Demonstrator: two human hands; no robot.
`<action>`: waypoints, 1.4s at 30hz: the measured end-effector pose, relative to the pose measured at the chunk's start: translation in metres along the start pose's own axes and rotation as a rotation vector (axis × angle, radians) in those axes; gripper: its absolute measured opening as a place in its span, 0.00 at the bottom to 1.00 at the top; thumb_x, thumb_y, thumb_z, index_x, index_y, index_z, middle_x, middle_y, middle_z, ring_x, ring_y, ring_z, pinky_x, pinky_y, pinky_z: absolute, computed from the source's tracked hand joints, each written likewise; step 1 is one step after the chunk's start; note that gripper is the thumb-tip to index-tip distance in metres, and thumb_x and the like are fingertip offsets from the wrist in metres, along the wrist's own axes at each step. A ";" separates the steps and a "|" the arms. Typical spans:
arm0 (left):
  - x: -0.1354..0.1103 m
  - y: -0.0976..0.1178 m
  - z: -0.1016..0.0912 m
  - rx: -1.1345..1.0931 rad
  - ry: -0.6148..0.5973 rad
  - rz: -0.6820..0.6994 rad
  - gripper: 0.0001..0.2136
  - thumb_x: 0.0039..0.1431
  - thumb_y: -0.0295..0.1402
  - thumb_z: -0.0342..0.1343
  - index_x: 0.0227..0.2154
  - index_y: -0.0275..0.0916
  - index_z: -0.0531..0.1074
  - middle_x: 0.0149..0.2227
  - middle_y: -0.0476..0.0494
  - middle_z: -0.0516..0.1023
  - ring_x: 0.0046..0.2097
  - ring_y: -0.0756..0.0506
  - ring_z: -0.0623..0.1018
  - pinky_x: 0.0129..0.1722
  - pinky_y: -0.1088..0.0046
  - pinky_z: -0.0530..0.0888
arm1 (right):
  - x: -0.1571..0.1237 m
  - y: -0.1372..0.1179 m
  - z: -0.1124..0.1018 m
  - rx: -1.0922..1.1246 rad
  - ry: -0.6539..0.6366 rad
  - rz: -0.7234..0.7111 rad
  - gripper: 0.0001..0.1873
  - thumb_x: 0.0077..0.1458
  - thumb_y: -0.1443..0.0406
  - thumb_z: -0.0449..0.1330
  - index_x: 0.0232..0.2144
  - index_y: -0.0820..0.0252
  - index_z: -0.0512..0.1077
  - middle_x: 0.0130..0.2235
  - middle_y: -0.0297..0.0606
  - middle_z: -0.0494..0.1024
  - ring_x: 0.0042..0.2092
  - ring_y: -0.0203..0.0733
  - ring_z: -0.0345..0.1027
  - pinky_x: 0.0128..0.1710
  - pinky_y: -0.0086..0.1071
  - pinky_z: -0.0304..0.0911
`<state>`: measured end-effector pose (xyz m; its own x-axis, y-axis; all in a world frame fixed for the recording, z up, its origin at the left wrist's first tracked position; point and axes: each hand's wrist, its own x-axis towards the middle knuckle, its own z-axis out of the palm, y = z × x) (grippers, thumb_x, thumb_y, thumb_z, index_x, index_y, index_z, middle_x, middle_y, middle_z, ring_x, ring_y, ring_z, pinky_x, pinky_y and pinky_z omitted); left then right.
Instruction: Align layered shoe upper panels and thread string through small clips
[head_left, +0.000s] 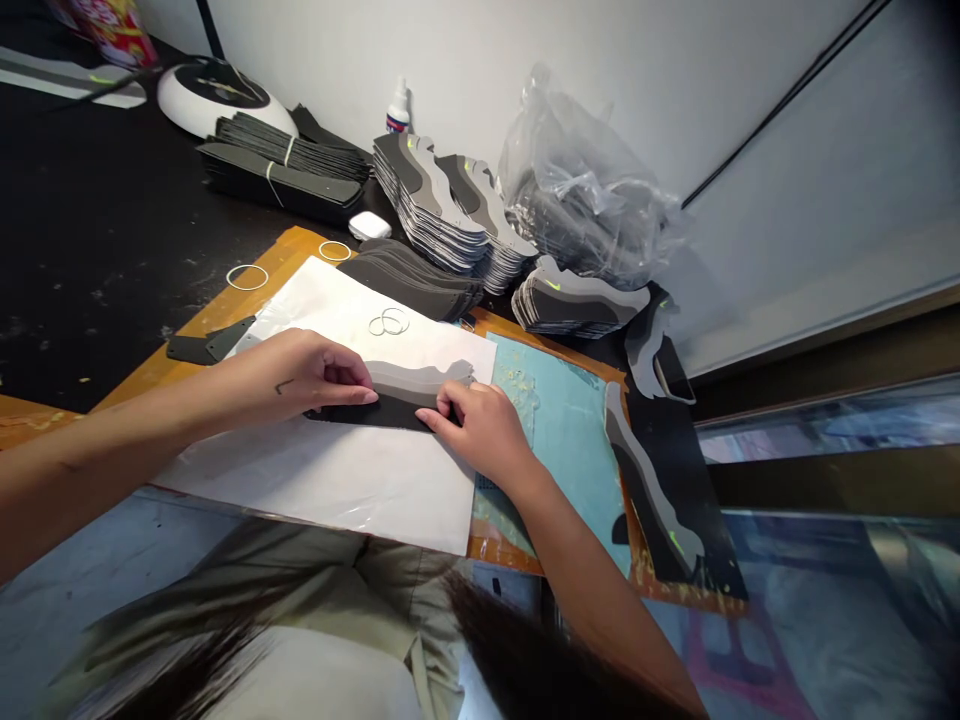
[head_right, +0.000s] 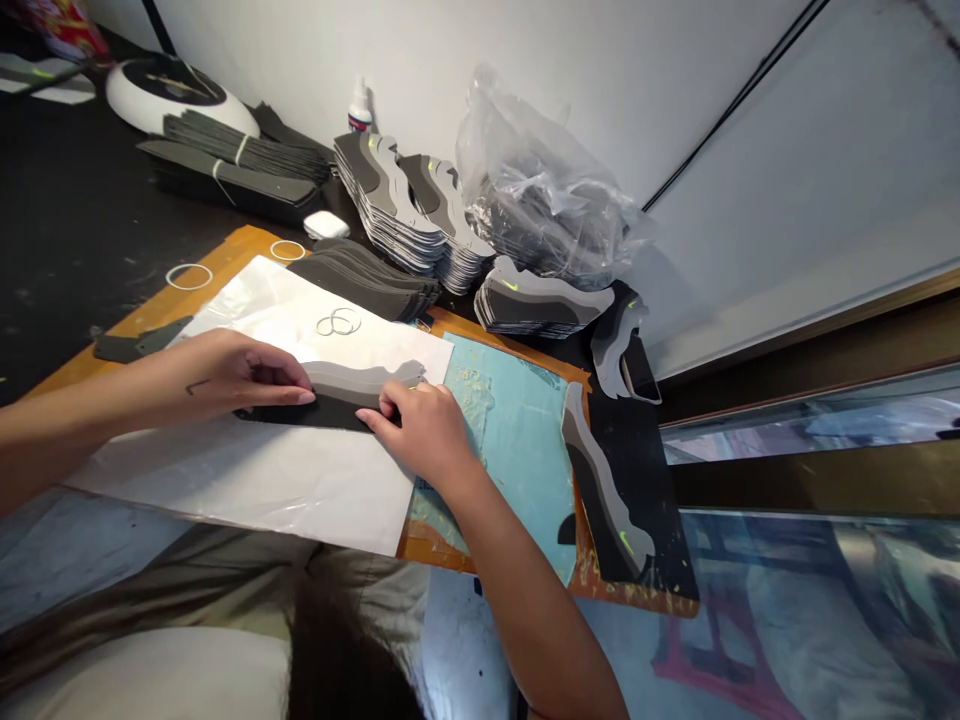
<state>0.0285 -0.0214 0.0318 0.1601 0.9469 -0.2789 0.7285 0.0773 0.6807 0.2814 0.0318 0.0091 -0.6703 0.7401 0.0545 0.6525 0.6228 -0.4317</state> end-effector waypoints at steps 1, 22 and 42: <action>0.001 -0.001 0.000 -0.010 -0.009 -0.003 0.20 0.58 0.51 0.59 0.36 0.37 0.82 0.22 0.49 0.72 0.25 0.51 0.65 0.23 0.77 0.58 | 0.000 0.000 0.000 0.004 0.004 -0.001 0.16 0.61 0.57 0.65 0.27 0.56 0.67 0.25 0.28 0.69 0.31 0.37 0.61 0.37 0.31 0.51; 0.000 0.002 0.000 -0.074 0.006 0.036 0.13 0.59 0.44 0.62 0.32 0.37 0.80 0.24 0.50 0.76 0.27 0.52 0.70 0.26 0.77 0.64 | -0.004 0.000 0.002 -0.129 0.027 -0.023 0.16 0.64 0.54 0.62 0.28 0.56 0.69 0.26 0.30 0.70 0.32 0.38 0.62 0.38 0.32 0.52; 0.004 -0.024 0.008 0.027 0.030 0.196 0.13 0.60 0.44 0.62 0.38 0.38 0.77 0.28 0.50 0.76 0.29 0.51 0.70 0.29 0.77 0.64 | -0.005 0.001 0.003 -0.204 0.035 -0.057 0.17 0.65 0.52 0.60 0.29 0.56 0.70 0.26 0.32 0.70 0.33 0.40 0.64 0.38 0.33 0.51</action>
<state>0.0171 -0.0213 0.0094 0.2809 0.9519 -0.1222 0.7032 -0.1175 0.7012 0.2843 0.0283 0.0053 -0.6977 0.7085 0.1059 0.6747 0.6995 -0.2356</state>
